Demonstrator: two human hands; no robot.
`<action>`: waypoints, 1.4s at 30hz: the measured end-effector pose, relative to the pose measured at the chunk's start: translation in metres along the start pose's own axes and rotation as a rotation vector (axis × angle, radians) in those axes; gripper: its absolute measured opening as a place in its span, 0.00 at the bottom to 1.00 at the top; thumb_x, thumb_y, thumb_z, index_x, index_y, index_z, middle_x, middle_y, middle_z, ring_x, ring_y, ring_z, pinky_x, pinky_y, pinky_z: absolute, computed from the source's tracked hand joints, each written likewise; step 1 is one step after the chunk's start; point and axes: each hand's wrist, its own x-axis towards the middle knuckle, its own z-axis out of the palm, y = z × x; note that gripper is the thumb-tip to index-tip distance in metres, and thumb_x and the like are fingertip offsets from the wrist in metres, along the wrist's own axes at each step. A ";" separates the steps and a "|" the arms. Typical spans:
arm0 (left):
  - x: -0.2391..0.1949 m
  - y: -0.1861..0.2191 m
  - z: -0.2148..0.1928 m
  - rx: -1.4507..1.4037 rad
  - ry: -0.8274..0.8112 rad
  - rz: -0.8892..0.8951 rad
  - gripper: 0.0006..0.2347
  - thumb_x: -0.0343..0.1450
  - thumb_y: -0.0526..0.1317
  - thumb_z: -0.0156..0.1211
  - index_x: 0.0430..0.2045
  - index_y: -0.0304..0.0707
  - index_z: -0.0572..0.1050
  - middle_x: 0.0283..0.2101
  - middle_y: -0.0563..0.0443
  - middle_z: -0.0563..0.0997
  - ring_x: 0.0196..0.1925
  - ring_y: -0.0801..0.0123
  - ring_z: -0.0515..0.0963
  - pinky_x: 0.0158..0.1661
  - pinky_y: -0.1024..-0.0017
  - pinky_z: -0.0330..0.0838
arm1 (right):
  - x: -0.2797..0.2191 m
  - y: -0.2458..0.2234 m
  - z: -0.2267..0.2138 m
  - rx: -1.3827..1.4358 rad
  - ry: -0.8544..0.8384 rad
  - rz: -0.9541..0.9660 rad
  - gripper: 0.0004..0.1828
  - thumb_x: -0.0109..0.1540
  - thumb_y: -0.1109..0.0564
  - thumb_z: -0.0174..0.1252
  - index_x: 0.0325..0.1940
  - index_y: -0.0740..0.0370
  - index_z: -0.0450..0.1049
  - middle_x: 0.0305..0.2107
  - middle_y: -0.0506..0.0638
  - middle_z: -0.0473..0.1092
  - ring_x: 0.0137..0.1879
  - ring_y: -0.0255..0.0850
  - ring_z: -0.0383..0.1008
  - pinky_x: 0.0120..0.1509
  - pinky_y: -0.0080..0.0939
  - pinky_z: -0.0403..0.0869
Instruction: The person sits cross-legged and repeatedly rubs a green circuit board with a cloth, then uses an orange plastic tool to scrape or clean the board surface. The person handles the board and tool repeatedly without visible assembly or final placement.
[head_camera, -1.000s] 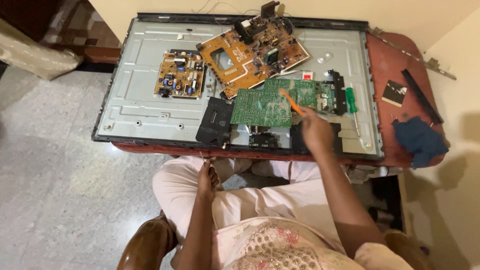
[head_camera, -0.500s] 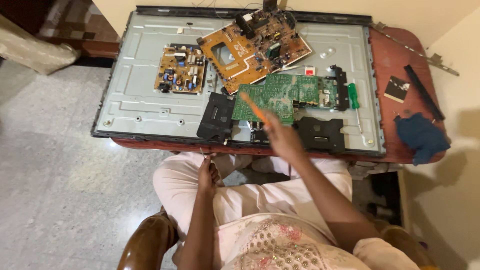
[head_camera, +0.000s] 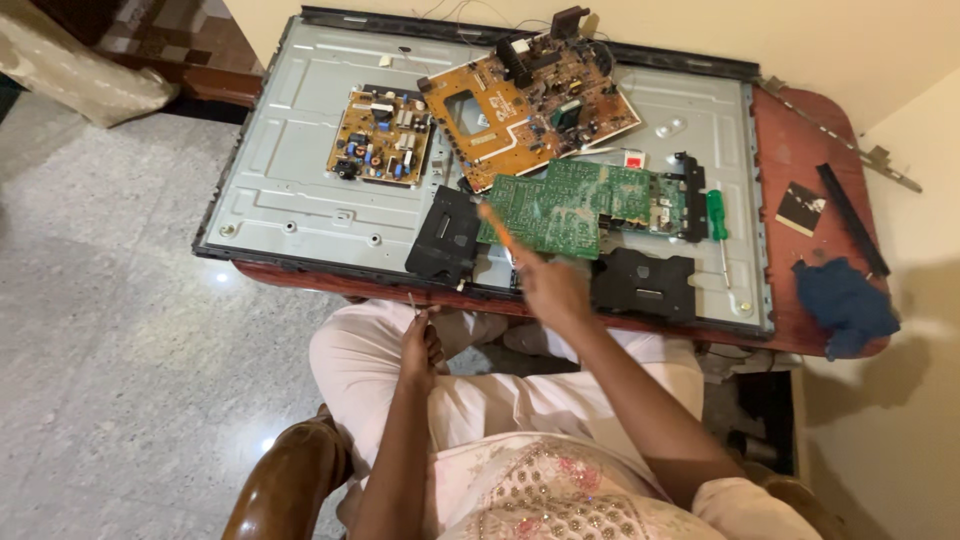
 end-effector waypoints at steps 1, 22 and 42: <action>0.001 0.000 -0.001 -0.014 -0.012 -0.003 0.11 0.77 0.48 0.50 0.46 0.47 0.76 0.17 0.63 0.55 0.15 0.81 0.50 0.18 0.77 0.43 | 0.001 0.009 -0.011 -0.010 -0.009 0.079 0.26 0.69 0.48 0.46 0.73 0.32 0.63 0.21 0.59 0.74 0.27 0.56 0.76 0.36 0.60 0.76; 0.015 -0.009 -0.003 0.010 -0.006 -0.035 0.13 0.78 0.49 0.48 0.50 0.45 0.75 0.18 0.63 0.55 0.16 0.81 0.51 0.18 0.78 0.44 | -0.013 0.059 -0.057 -0.081 0.042 0.246 0.26 0.69 0.46 0.46 0.73 0.38 0.63 0.18 0.56 0.74 0.24 0.53 0.75 0.30 0.59 0.75; 0.017 -0.006 -0.011 -0.121 0.043 0.040 0.18 0.78 0.55 0.41 0.54 0.48 0.73 0.20 0.62 0.57 0.17 0.80 0.52 0.18 0.78 0.45 | -0.021 0.052 -0.044 -0.200 -0.119 0.262 0.26 0.73 0.48 0.42 0.77 0.41 0.57 0.20 0.56 0.77 0.24 0.50 0.78 0.30 0.54 0.77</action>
